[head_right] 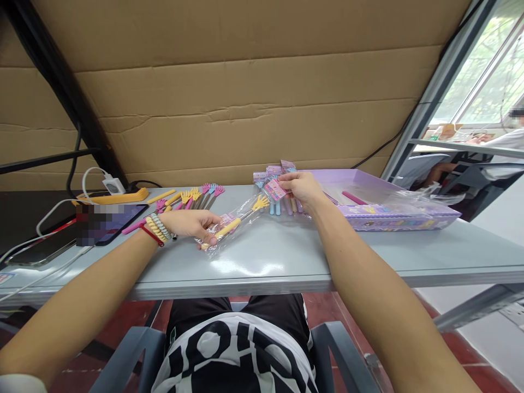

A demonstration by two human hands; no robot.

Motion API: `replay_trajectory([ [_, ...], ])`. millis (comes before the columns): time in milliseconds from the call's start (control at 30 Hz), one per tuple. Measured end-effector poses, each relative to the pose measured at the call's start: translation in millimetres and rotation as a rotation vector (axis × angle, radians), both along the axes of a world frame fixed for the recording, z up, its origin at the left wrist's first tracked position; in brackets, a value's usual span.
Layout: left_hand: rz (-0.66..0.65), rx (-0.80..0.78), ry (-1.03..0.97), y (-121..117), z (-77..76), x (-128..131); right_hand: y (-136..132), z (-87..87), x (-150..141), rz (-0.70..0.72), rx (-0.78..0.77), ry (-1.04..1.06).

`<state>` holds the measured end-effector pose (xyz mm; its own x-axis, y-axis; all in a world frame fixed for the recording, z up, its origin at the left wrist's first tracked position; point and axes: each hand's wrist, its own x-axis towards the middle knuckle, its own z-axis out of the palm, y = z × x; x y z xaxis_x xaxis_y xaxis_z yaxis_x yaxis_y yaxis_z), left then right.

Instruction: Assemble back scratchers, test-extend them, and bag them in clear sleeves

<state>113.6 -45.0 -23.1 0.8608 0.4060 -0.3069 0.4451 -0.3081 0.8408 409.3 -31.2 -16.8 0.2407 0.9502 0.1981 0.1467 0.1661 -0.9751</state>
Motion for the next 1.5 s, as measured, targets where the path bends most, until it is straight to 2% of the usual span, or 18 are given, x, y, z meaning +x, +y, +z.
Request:
replay_trajectory([
  [300, 0.011, 0.017, 0.016, 1.4, -1.6, -1.1, 6.1, -5.8, 6.8, 0.009, -0.006, -0.029],
  [533, -0.017, 0.010, -0.008, 1.4, -2.0, -0.7, 0.9, -3.4, 3.7, -0.038, 0.002, -0.120],
  [767, -0.029, 0.015, 0.003, -0.3, -0.1, -0.6, -5.0, 1.0, -2.8, -0.080, -0.012, -0.110],
  [1033, -0.003, 0.066, 0.026, -0.3, 0.2, 0.1, -9.3, 1.2, -9.7, -0.188, 0.058, -0.318],
  [1333, -0.011, 0.057, 0.015, 0.3, 0.0, -1.2, -6.6, -1.4, -11.9, -0.189, 0.069, -0.404],
  [1500, -0.014, 0.087, 0.033, 0.1, 0.2, -1.1, -12.5, 1.7, -15.6, -0.074, -0.002, -0.387],
])
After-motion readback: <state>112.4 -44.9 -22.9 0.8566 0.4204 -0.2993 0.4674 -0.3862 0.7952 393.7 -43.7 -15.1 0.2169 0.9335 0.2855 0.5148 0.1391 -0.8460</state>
